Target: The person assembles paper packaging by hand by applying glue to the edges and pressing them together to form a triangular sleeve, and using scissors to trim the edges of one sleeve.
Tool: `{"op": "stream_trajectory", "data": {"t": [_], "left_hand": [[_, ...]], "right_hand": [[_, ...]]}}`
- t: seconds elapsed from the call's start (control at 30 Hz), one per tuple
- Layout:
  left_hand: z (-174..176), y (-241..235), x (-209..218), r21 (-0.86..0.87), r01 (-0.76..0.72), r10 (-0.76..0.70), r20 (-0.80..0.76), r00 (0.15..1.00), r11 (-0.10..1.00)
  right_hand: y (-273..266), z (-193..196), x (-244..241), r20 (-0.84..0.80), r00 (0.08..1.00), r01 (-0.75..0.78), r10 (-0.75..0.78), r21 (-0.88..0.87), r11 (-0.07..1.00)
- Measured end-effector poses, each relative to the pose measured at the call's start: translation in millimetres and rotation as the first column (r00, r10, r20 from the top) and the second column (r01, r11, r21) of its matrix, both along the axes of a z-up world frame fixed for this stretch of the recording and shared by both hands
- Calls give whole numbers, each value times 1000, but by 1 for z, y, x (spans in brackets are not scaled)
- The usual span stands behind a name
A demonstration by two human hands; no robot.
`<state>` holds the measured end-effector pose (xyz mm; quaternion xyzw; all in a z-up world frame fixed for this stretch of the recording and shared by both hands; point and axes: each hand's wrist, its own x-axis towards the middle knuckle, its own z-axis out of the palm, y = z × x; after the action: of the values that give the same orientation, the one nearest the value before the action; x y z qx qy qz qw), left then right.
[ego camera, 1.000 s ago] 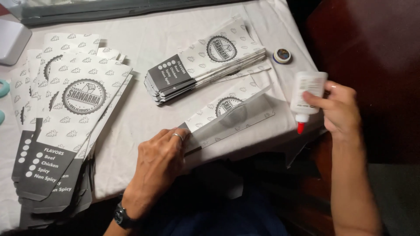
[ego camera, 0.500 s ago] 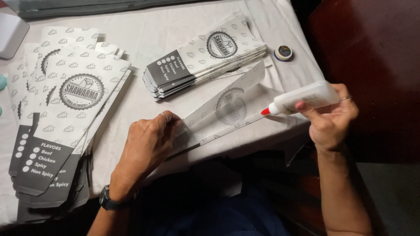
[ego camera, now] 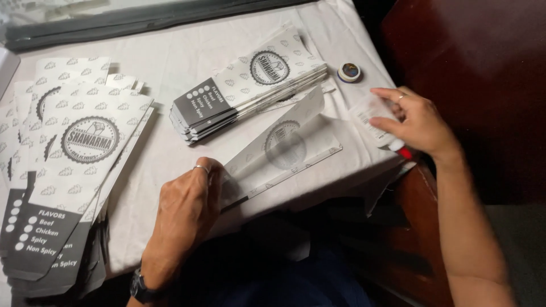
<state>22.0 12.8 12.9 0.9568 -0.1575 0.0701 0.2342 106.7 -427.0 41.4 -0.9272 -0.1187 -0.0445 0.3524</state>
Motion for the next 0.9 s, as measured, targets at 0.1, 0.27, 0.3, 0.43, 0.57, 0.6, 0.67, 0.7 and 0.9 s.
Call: {"op": "stream_trajectory", "data": {"t": [0.1, 0.27, 0.3, 0.43, 0.57, 0.6, 0.67, 0.7, 0.9], "left_hand": [[-2, -4, -2, -6, -39, 38, -59, 998, 999], [3, -6, -5, -69, -67, 68, 23, 997, 995], [3, -6, -5, -39, -31, 34, 75, 997, 999], [4, -13, -8, 33, -26, 18, 224, 975, 999], [1, -30, -10, 135, -139, 116, 165, 979, 981], [-2, -32, -11, 176, -155, 117, 208, 971, 972], [-5, -34, -12, 215, -172, 115, 252, 961, 961], [-5, -35, -13, 223, -175, 106, 290, 951, 959], [-3, -35, -14, 234, -174, 107, 272, 956, 956]], "right_hand": [[35, 24, -15, 294, 937, -113, 191, -265, 958], [69, 11, -24, 208, 807, -531, 552, -151, 834], [70, 4, -24, 177, 812, -531, 557, -176, 829], [73, 1, -24, 135, 838, -501, 529, -192, 844], [77, 8, -26, 115, 829, -522, 547, -192, 831], [76, 9, -27, 144, 812, -539, 565, -188, 821], [76, 10, -26, 172, 794, -555, 583, -184, 811], [76, 11, -26, 164, 793, -558, 587, -193, 807], [67, 3, -25, 166, 808, -518, 566, -257, 816]]}}
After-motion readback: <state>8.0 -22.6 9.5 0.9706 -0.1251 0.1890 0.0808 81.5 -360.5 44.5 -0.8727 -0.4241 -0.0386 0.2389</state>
